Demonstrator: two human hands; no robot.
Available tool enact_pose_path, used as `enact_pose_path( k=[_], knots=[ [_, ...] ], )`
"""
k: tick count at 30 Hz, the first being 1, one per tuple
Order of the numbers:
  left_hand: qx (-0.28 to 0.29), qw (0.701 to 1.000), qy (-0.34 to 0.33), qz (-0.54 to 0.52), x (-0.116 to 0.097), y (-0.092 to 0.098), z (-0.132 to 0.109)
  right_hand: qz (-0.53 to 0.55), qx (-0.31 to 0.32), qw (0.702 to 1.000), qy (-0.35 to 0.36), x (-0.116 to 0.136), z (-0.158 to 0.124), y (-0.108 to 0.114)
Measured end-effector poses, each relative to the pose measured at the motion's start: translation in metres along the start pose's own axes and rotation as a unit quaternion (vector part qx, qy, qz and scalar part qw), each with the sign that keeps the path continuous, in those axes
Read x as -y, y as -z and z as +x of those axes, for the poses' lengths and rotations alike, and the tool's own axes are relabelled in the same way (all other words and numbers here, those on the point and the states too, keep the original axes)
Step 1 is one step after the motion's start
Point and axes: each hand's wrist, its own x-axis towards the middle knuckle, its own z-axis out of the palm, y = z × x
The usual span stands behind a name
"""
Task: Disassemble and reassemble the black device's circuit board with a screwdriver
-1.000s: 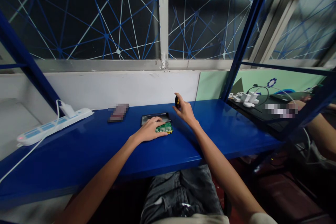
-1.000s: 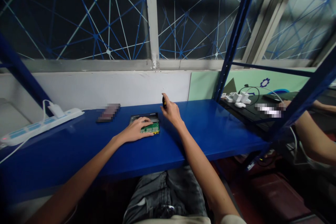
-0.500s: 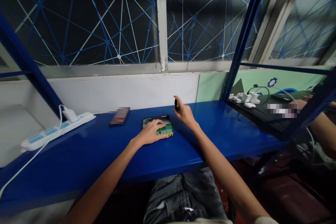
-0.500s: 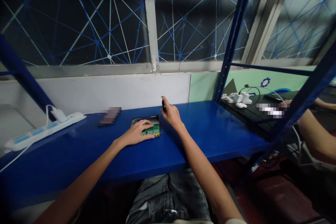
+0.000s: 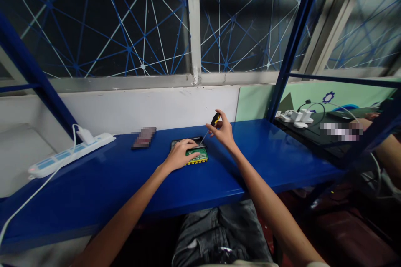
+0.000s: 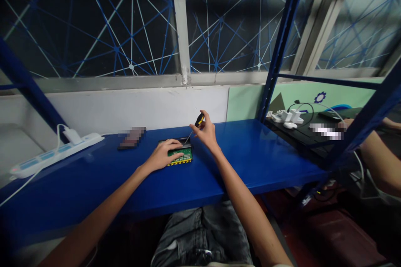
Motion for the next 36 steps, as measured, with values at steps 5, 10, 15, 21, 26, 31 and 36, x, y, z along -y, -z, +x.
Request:
enact_pose_path(
  k=[5,10,15,21,26,31,36],
  knots=[
    [-0.026,1.0,0.006,-0.003,0.003,0.0,0.001,0.071,0.025,0.997,-0.019,0.0,-0.002,-0.009],
    [-0.03,0.999,0.001,-0.013,0.003,0.0,0.002,0.077,0.026,0.996,-0.02,0.003,-0.005,-0.012],
    [-0.039,0.999,0.012,-0.021,0.003,0.0,0.002,0.051,0.011,0.998,-0.016,0.008,-0.008,-0.012],
    [-0.041,0.999,0.017,-0.024,0.005,-0.001,0.003,0.022,0.016,1.0,0.0,0.011,-0.011,-0.013],
    [-0.045,0.999,0.014,-0.024,0.008,-0.003,0.003,0.011,0.026,0.999,0.024,0.014,-0.013,-0.013],
    [-0.04,0.999,0.013,-0.033,0.01,-0.004,0.004,0.005,0.04,0.999,0.035,0.015,-0.014,-0.013],
    [-0.03,0.999,0.021,-0.031,0.011,-0.002,0.004,0.033,0.059,0.997,0.036,0.017,-0.015,-0.016]
  ],
)
